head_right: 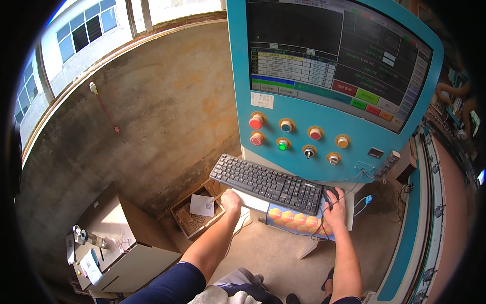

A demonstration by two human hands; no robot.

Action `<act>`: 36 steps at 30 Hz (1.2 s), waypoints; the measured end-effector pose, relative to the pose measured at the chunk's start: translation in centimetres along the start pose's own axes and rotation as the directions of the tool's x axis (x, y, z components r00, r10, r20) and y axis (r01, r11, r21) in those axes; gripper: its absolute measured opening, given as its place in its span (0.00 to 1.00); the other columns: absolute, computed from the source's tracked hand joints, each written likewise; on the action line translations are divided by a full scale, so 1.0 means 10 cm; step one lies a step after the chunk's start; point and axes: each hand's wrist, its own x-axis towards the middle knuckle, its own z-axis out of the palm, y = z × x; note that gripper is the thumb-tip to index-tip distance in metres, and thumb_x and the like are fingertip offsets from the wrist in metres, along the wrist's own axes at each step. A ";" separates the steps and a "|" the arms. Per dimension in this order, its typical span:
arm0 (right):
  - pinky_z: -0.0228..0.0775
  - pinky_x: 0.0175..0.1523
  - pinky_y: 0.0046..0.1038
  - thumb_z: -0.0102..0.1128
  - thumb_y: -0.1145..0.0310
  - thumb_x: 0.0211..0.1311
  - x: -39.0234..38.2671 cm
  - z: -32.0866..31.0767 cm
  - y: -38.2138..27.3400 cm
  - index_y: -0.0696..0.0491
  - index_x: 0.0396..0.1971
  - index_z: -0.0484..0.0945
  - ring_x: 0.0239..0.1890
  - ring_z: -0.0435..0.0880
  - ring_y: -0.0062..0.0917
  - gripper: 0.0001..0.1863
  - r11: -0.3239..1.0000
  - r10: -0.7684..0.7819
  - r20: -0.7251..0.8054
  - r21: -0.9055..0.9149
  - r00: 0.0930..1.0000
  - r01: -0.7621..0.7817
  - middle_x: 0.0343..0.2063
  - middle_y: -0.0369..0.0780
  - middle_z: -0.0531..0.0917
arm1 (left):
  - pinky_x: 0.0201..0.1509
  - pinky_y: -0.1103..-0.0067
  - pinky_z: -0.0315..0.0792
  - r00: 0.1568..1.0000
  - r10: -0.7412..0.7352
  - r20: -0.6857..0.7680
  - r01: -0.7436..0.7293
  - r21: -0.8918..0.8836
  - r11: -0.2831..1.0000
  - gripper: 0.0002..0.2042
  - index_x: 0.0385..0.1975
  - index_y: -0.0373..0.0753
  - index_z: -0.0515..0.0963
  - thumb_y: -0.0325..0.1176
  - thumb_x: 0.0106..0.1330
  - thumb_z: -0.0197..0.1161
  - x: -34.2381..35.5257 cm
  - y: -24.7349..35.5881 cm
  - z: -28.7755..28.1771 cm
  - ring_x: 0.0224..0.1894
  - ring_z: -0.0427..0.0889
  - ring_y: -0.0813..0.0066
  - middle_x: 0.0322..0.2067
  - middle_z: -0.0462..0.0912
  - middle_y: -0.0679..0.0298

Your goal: The person operates a control panel by using a computer mouse to navigate a digital interface on a monitor. The person selects various items on the screen and interacts with the control panel's buttons and a keyboard.

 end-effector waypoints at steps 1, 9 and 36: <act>0.63 0.61 0.34 0.57 0.74 0.51 0.00 0.00 0.00 0.50 0.49 0.75 0.58 0.67 0.43 0.21 1.000 0.011 0.005 0.004 1.000 -0.011 0.59 0.45 0.65 | 0.51 0.62 0.69 1.000 -0.020 -0.010 0.020 -0.010 1.000 0.21 0.30 0.25 0.78 0.33 0.64 0.37 0.00 0.00 0.01 0.43 0.77 0.43 0.37 0.79 0.39; 0.61 0.62 0.34 0.57 0.73 0.52 0.01 0.00 0.00 0.49 0.51 0.73 0.60 0.65 0.43 0.22 1.000 0.027 0.028 0.008 0.999 -0.027 0.60 0.45 0.64 | 0.46 0.63 0.73 0.999 0.042 -0.004 -0.041 0.112 0.993 0.16 0.28 0.29 0.78 0.29 0.63 0.41 0.00 0.03 0.00 0.40 0.79 0.47 0.35 0.80 0.43; 0.63 0.61 0.35 0.57 0.74 0.50 -0.01 0.00 0.05 0.48 0.49 0.75 0.58 0.67 0.44 0.22 1.000 -0.018 0.022 -0.018 1.000 0.018 0.59 0.45 0.65 | 0.50 0.63 0.69 0.982 -0.189 0.002 0.185 -0.218 0.958 0.21 0.31 0.27 0.79 0.36 0.65 0.38 -0.09 0.17 -0.10 0.44 0.77 0.45 0.37 0.79 0.40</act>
